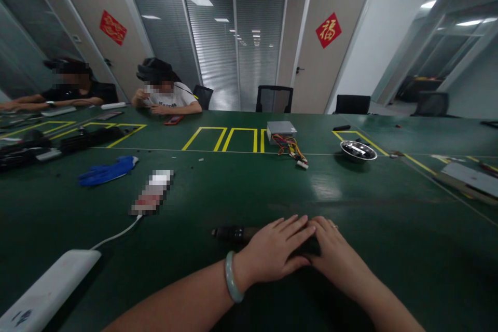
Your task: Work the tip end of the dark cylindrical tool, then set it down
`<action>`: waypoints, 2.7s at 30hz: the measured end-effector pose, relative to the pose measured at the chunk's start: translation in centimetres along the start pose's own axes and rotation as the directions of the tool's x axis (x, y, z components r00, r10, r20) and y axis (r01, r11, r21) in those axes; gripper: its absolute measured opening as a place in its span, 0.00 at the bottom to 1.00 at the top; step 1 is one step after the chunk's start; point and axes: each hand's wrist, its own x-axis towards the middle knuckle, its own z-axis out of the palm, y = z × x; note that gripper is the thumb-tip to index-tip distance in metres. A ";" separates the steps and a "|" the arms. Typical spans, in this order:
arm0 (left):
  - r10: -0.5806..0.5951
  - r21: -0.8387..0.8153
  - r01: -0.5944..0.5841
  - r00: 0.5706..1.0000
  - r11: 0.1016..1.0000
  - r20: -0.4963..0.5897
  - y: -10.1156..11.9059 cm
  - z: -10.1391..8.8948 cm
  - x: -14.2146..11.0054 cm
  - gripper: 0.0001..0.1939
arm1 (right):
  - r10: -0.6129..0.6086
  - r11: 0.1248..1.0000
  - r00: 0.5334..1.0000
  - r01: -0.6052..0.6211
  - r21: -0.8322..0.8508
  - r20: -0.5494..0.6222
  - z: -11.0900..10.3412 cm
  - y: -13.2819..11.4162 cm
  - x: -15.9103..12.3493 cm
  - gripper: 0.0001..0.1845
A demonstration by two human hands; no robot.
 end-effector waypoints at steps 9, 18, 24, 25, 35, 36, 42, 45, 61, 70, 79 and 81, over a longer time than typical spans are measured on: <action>-0.084 0.092 0.084 0.996 0.992 0.000 0.6 0.8 0.4 0.18 | 0.263 0.963 0.924 -0.269 -0.019 0.278 -2.3 4.7 -1.1 0.09; -0.165 0.047 0.163 0.985 0.986 0.054 1.0 -0.5 0.6 0.17 | 0.265 0.963 0.960 -0.268 0.020 0.096 -1.7 4.4 -0.7 0.08; -0.238 0.053 0.235 0.969 0.971 0.069 0.9 -0.9 0.5 0.14 | 0.235 0.964 0.906 -0.263 -0.032 -0.352 -0.1 1.3 0.3 0.17; -0.245 0.065 0.241 0.967 0.968 0.072 1.0 -0.8 0.6 0.13 | 0.206 0.973 0.914 -0.229 -0.025 -0.349 0.2 0.9 0.5 0.17; -0.285 0.134 0.281 0.958 0.950 0.014 1.2 0.5 0.9 0.11 | 0.176 0.976 0.984 -0.177 0.124 0.019 0.3 1.6 0.6 0.15; -0.285 0.137 0.280 0.959 0.950 0.013 1.2 0.5 0.9 0.10 | 0.184 0.973 0.981 -0.191 0.130 0.064 0.1 1.9 0.4 0.17; -0.293 0.134 0.286 0.956 0.949 0.032 1.5 0.4 1.1 0.07 | 0.168 0.977 0.968 -0.188 0.096 0.186 -1.1 2.7 -0.8 0.18; -0.318 0.138 0.309 0.947 0.941 0.051 1.8 0.2 1.4 0.07 | 0.171 0.985 0.969 -0.173 -0.002 0.178 -2.0 2.3 -1.5 0.13; -0.374 0.156 0.363 0.926 0.919 0.053 2.4 0.6 2.8 0.05 | 0.230 0.968 0.957 -0.207 0.140 -0.179 -1.9 2.5 0.0 0.12; -0.337 0.124 0.330 0.940 0.936 0.045 1.9 0.6 2.4 0.08 | 0.098 0.990 0.994 -0.092 0.108 -0.050 -1.7 2.6 0.7 0.09; -0.349 0.100 0.346 0.937 0.933 0.019 1.6 0.7 2.6 0.05 | 0.013 0.999 1.000 -0.013 0.053 0.004 -1.4 2.6 0.6 0.08; -0.347 0.105 0.343 0.938 0.934 0.019 1.6 0.8 2.6 0.05 | 0.007 0.998 1.000 -0.007 0.068 -0.007 -1.2 2.6 0.7 0.08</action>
